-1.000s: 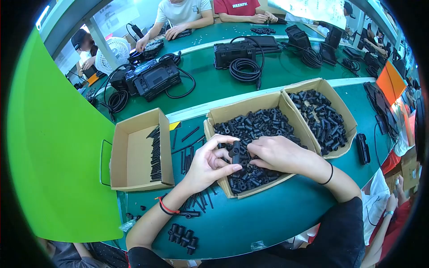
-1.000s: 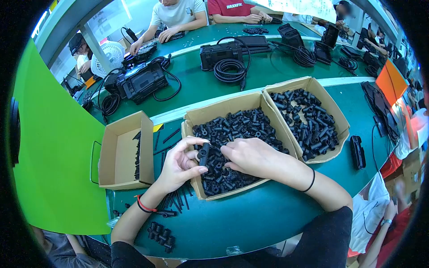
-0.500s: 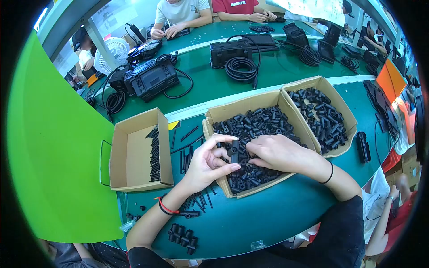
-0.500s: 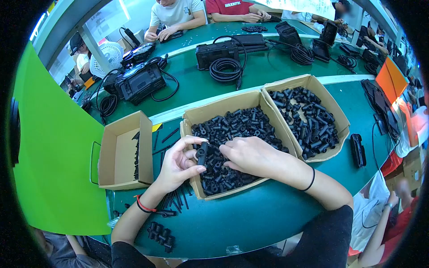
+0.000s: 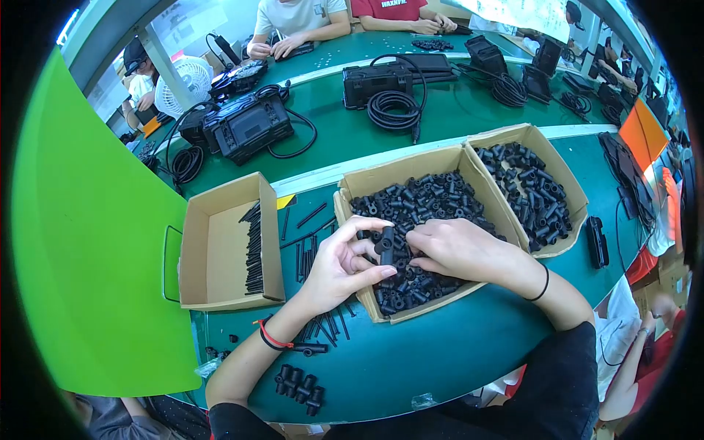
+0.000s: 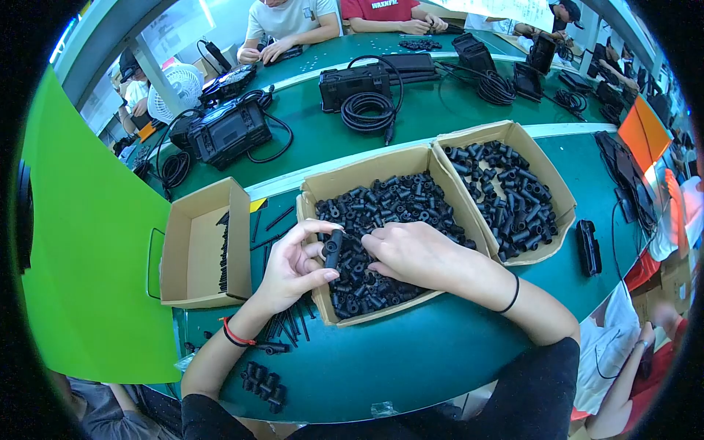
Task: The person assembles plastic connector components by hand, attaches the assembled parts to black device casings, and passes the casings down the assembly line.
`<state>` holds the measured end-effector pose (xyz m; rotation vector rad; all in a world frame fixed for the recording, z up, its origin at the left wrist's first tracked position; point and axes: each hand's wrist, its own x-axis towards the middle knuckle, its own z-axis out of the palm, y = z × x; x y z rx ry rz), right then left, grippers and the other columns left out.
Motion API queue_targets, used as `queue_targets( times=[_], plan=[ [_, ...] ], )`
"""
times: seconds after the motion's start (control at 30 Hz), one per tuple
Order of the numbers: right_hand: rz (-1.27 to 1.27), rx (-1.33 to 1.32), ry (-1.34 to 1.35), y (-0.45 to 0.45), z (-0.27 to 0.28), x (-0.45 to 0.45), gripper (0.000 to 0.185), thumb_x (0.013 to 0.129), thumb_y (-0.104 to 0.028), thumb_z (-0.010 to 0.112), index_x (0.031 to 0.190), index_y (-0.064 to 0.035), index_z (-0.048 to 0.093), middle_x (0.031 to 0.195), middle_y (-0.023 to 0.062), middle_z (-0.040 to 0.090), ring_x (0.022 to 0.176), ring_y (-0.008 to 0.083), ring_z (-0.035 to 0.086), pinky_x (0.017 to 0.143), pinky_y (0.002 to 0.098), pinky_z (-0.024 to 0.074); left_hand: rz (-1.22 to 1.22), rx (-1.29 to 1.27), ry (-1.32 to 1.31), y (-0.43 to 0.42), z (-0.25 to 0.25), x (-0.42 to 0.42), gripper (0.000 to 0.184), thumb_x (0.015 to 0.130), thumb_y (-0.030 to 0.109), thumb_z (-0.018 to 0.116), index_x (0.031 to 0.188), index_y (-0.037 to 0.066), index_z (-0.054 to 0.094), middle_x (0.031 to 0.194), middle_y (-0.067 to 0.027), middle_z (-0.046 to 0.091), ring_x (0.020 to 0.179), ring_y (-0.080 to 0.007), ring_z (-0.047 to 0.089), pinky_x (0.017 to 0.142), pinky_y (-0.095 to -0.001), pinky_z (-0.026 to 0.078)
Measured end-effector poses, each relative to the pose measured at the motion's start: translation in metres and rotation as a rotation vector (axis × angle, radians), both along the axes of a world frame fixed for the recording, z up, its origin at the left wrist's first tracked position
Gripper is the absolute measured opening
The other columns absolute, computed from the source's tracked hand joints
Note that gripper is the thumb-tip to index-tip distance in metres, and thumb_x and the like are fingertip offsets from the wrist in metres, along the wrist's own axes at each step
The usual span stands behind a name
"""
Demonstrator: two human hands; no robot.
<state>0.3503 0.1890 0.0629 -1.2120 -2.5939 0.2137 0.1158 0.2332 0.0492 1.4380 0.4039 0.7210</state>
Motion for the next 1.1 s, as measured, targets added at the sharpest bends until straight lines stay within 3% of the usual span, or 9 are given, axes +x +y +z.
queue_targets(
  times=[1.1],
  plan=[
    [0.004,0.065,0.0,0.0029,0.0001,0.0002,0.018,0.087,-0.017,0.065,0.087,-0.0022,0.054,0.079,0.0111,0.063,0.081,0.0297,0.065,0.068,0.0393,0.0539,-0.002,-0.009,0.002,0.0008,-0.0008,0.0002,0.057,0.082,-0.009,0.07,0.132,-0.001,0.044,0.108,-0.0062,0.055,0.09,-0.0078,0.059,0.073,-0.0185,0.054]
  ],
)
